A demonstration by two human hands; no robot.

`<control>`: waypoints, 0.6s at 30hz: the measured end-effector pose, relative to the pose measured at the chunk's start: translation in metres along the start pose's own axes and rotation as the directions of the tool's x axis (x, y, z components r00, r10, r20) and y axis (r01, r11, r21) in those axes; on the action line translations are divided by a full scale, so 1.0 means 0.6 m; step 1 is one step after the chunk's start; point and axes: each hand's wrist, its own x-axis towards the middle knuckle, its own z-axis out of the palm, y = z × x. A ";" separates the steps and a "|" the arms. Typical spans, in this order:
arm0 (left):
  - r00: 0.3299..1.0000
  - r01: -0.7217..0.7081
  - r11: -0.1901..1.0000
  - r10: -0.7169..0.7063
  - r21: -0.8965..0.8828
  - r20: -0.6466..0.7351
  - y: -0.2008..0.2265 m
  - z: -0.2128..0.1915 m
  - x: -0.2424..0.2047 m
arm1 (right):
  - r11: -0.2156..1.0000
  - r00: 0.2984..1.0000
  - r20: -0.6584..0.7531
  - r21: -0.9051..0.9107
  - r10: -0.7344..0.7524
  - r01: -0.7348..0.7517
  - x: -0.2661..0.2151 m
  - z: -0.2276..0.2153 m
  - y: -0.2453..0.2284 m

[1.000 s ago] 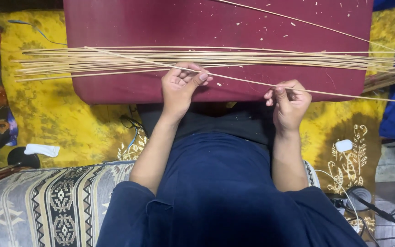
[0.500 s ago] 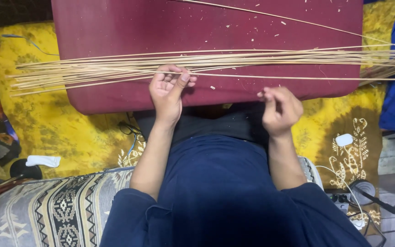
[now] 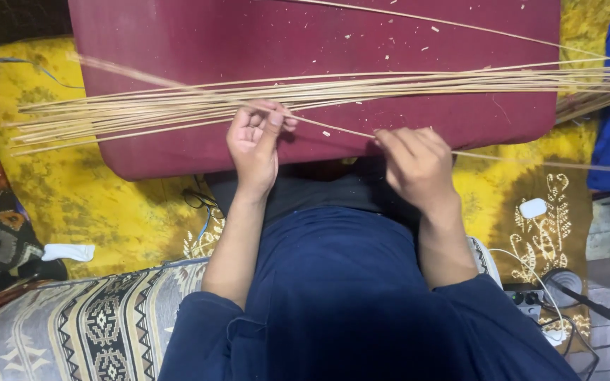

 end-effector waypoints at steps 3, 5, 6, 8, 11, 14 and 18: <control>0.999 0.037 0.999 -0.037 -0.013 0.012 0.001 0.002 0.001 | 0.999 1.000 0.006 0.038 0.002 -0.003 0.018 0.009 -0.027; 0.997 0.066 0.997 -0.067 0.035 0.044 0.007 0.006 0.000 | 0.997 1.000 0.018 0.071 0.024 -0.026 0.027 0.014 -0.037; 0.992 0.091 0.992 -0.098 0.083 0.076 0.011 0.007 -0.001 | 0.994 0.999 0.029 0.100 0.045 -0.047 0.033 0.017 -0.042; 0.989 0.108 0.990 -0.116 0.093 0.092 0.012 0.012 -0.002 | 0.990 0.997 0.051 0.127 0.060 -0.066 0.034 0.024 -0.042; 0.982 0.139 0.985 -0.151 0.100 0.117 0.015 0.017 -0.002 | 0.984 0.992 0.097 0.149 0.086 -0.100 0.040 0.030 -0.042; 0.979 0.159 0.984 -0.168 0.082 0.112 0.015 0.019 0.002 | 0.983 0.989 0.127 0.153 0.079 -0.099 0.047 0.034 -0.035; 0.980 0.159 0.986 -0.164 0.048 0.111 0.018 0.019 0.004 | 0.978 0.985 0.160 0.185 0.063 -0.092 0.057 0.036 -0.022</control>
